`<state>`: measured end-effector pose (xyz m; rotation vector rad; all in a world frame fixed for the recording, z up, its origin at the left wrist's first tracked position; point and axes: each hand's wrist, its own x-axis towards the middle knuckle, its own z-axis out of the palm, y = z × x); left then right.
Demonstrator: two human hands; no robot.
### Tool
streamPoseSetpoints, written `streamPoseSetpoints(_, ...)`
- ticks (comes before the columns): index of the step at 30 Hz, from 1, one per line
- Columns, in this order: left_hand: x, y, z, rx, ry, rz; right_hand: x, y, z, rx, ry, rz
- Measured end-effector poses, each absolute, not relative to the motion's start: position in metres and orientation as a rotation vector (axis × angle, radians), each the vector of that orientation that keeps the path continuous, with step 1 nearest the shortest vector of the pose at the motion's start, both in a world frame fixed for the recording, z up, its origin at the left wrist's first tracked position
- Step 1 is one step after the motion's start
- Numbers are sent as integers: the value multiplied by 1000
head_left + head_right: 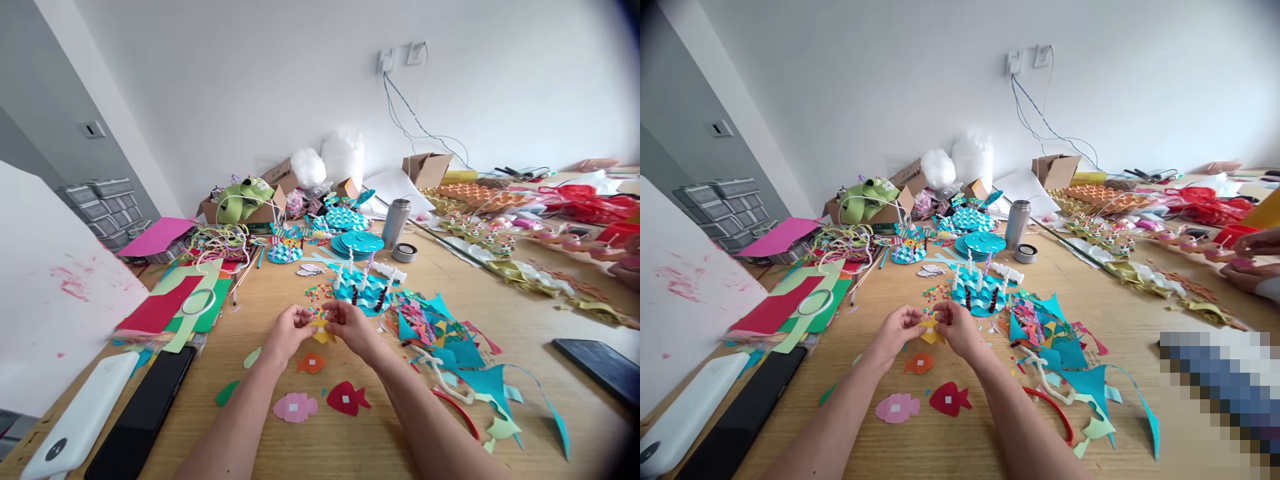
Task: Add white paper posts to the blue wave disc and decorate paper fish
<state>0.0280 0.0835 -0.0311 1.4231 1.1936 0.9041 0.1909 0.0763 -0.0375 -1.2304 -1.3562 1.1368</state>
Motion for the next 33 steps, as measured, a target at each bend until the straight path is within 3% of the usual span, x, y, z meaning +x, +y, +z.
streamPoseSetpoints(10, 33, 80, -23, 1125, 1001, 1143, 184, 70, -23, -1076, -1134, 1126)
streamPoseSetpoints(21, 25, 88, -34, 1172, 1117, 1309, 191, 67, -15, -1111, -931, 544)
streamPoseSetpoints(33, 26, 90, -40, 1199, 1118, 1319, 179, 64, -22, -1151, -975, 573)
